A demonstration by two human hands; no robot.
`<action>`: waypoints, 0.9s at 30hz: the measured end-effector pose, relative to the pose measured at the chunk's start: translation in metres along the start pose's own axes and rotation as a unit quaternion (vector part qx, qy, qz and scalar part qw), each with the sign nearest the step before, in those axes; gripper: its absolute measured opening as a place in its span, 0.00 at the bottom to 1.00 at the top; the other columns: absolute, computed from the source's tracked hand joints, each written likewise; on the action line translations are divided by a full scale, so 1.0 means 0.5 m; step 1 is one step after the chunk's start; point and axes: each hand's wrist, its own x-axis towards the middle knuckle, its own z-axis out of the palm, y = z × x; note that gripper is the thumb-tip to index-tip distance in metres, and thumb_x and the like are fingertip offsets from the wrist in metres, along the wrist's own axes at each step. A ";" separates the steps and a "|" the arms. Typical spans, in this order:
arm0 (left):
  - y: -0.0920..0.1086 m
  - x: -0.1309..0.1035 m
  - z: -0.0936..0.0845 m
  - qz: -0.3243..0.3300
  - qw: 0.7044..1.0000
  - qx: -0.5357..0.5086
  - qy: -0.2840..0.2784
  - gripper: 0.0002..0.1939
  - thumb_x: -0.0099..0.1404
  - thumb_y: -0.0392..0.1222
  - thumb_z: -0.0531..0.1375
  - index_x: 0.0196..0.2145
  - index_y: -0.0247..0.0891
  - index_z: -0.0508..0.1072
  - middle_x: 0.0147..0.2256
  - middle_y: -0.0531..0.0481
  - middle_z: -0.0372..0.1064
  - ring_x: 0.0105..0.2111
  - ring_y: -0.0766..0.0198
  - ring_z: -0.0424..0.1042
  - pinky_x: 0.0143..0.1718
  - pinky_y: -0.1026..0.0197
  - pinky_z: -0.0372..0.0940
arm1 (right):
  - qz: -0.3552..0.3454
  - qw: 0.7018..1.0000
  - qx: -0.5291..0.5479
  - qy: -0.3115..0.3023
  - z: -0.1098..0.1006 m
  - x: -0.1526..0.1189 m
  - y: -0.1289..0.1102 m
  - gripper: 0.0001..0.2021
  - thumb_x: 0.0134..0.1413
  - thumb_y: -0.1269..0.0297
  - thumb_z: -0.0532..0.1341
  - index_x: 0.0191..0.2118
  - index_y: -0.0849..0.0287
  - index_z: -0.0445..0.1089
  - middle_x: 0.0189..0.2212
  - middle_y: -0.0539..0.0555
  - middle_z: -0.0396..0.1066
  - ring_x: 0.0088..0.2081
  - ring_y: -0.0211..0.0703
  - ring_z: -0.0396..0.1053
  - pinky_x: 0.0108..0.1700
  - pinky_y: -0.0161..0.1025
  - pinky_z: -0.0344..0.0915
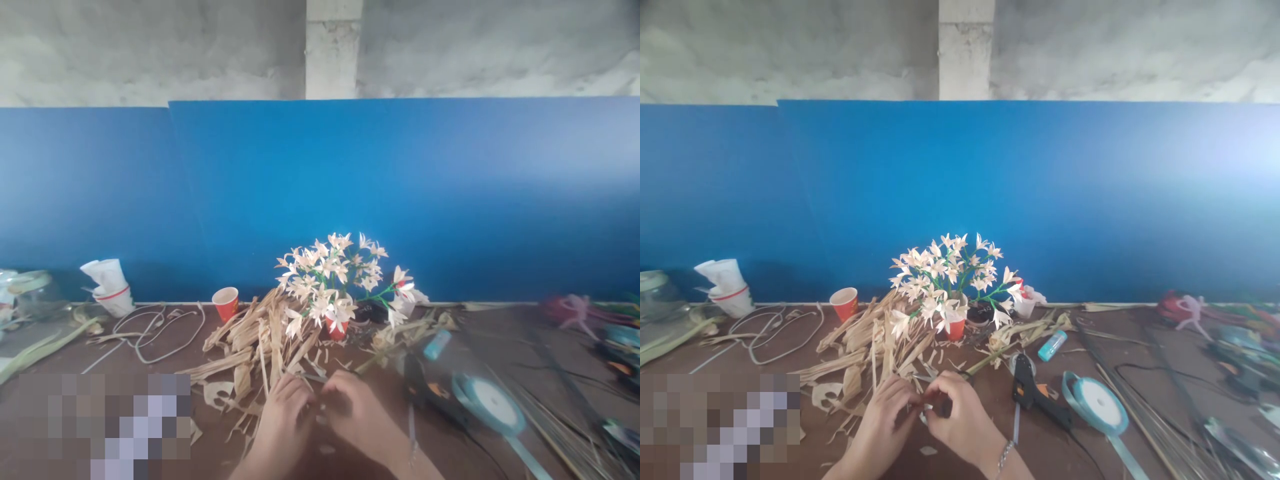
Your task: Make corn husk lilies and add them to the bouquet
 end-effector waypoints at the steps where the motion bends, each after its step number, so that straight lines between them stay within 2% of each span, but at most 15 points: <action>1: -0.001 0.000 0.002 -0.003 1.000 0.002 0.001 0.09 0.58 0.31 0.55 0.23 0.38 0.70 0.23 0.49 0.68 0.28 0.61 0.65 0.30 0.60 0.61 | -0.024 0.999 -0.035 0.014 0.005 0.000 0.002 0.04 0.42 0.75 0.58 0.25 0.59 0.66 0.25 0.48 0.66 0.30 0.38 0.63 0.35 0.34 0.58; 4: -0.001 0.000 0.004 -0.011 1.000 0.005 0.004 0.09 0.58 0.31 0.54 0.24 0.39 0.71 0.23 0.50 0.67 0.26 0.61 0.65 0.29 0.60 0.61 | -0.075 0.989 -0.123 0.027 0.017 -0.001 0.016 0.06 0.49 0.74 0.56 0.24 0.59 0.64 0.25 0.49 0.66 0.32 0.39 0.61 0.37 0.37 0.55; 10: 0.003 0.001 0.005 -0.021 0.999 0.040 -0.012 0.10 0.56 0.29 0.54 0.22 0.39 0.69 0.22 0.50 0.67 0.26 0.61 0.66 0.29 0.61 0.61 | -0.104 0.978 -0.179 0.020 0.029 -0.007 0.029 0.07 0.51 0.75 0.54 0.25 0.58 0.62 0.26 0.48 0.65 0.33 0.39 0.60 0.38 0.37 0.52; 16: 0.006 -0.010 0.028 -0.140 0.989 0.055 0.006 0.08 0.53 0.30 0.56 0.19 0.38 0.65 0.22 0.51 0.67 0.26 0.60 0.68 0.30 0.60 0.60 | -0.125 0.965 -0.209 0.095 0.053 -0.005 0.025 0.09 0.47 0.77 0.54 0.22 0.59 0.57 0.24 0.49 0.61 0.29 0.38 0.56 0.34 0.37 0.51; 20: 0.006 -0.013 0.036 -0.189 0.981 0.046 0.016 0.08 0.53 0.30 0.55 0.18 0.38 0.64 0.21 0.51 0.67 0.26 0.61 0.68 0.30 0.60 0.60 | -0.151 0.957 -0.210 0.132 0.062 -0.004 0.025 0.10 0.48 0.77 0.53 0.22 0.59 0.55 0.22 0.48 0.58 0.28 0.38 0.56 0.33 0.37 0.51; 24: 0.003 -0.009 0.029 -0.221 0.973 0.059 0.029 0.09 0.52 0.31 0.55 0.17 0.39 0.63 0.20 0.52 0.67 0.24 0.61 0.67 0.28 0.60 0.60 | -0.135 0.954 -0.207 0.170 0.066 -0.004 0.031 0.10 0.46 0.79 0.53 0.22 0.58 0.55 0.22 0.49 0.58 0.28 0.40 0.56 0.34 0.38 0.53; 27: 0.000 -0.006 0.016 -0.222 0.973 0.049 0.031 0.08 0.52 0.31 0.55 0.19 0.39 0.65 0.21 0.52 0.67 0.25 0.60 0.68 0.29 0.60 0.61 | -0.105 0.965 -0.164 0.174 0.059 -0.002 0.035 0.09 0.47 0.79 0.53 0.23 0.58 0.56 0.22 0.49 0.59 0.29 0.40 0.58 0.34 0.38 0.54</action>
